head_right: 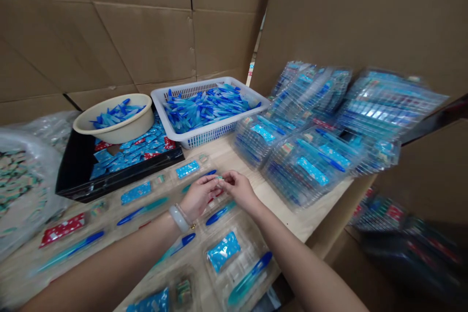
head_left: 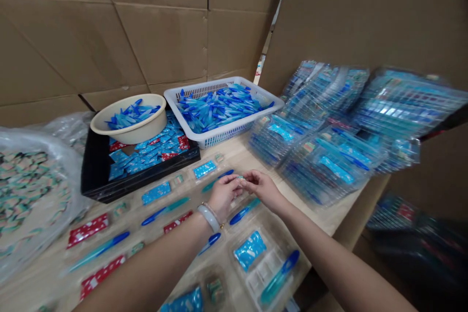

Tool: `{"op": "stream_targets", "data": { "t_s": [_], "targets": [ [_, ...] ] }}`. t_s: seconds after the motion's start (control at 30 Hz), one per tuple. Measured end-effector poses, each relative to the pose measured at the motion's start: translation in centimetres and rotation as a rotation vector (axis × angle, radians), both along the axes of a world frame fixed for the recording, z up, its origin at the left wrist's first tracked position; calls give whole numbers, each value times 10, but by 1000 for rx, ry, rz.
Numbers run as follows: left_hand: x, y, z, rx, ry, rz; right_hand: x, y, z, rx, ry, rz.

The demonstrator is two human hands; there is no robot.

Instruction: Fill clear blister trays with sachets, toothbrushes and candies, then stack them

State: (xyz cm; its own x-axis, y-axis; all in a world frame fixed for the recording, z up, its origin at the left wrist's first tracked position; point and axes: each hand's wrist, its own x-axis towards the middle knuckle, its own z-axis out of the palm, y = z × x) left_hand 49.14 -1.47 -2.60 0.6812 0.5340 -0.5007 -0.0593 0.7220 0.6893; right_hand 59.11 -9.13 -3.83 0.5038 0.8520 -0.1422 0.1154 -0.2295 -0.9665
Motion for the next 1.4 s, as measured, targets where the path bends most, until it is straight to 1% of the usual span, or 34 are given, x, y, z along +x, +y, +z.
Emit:
{"op": "stream_targets", "data": {
  "t_s": [0.1, 0.2, 0.27, 0.33, 0.43, 0.5, 0.57, 0.63, 0.73, 0.83, 0.9, 0.97, 1.03, 1.07, 1.2, 1.27, 1.4],
  "targets": [
    [-3, 4, 0, 3, 10, -22, -1, 4, 5, 13, 145, -8],
    [-3, 6, 2, 41, 33, -71, -1, 0, 14, -1, 211, -27],
    [0, 2, 5, 95, 48, -117, 0, -10, 22, -11, 214, -30],
    [4, -8, 6, 176, 80, -187, 1, -28, 27, -20, 185, -8],
    [7, -32, 3, 344, 134, -326, 1, -62, 28, -74, 128, 10],
    [8, -49, -3, 485, 163, -378, -2, -82, 24, -123, 90, -16],
    [7, -62, -10, 619, 182, -371, -4, -97, 18, -140, 15, -37],
    [5, -71, -17, 704, 182, -339, -7, -105, 12, -131, -107, -36],
    [1, -77, -22, 729, 161, -304, -7, -109, 8, -102, -299, 6],
    [-2, -82, -22, 745, 189, -340, -6, -113, 7, -81, -425, 63],
    [-3, -84, -21, 832, 245, -386, -4, -117, 6, -90, -479, 99],
    [-4, -86, -18, 974, 293, -424, -3, -120, 6, -96, -535, 130],
    [-6, -87, -15, 1102, 307, -451, -3, -122, 6, -87, -594, 145],
    [-7, -88, -14, 1137, 312, -461, -3, -122, 6, -81, -616, 148],
    [-10, -88, -13, 1194, 348, -496, -5, -123, 6, -68, -667, 161],
    [-10, -89, -11, 1213, 374, -536, -6, -124, 4, -46, -715, 168],
    [-9, -94, -2, 1297, 459, -622, -6, -128, 0, -26, -748, 139]
  ]
}}
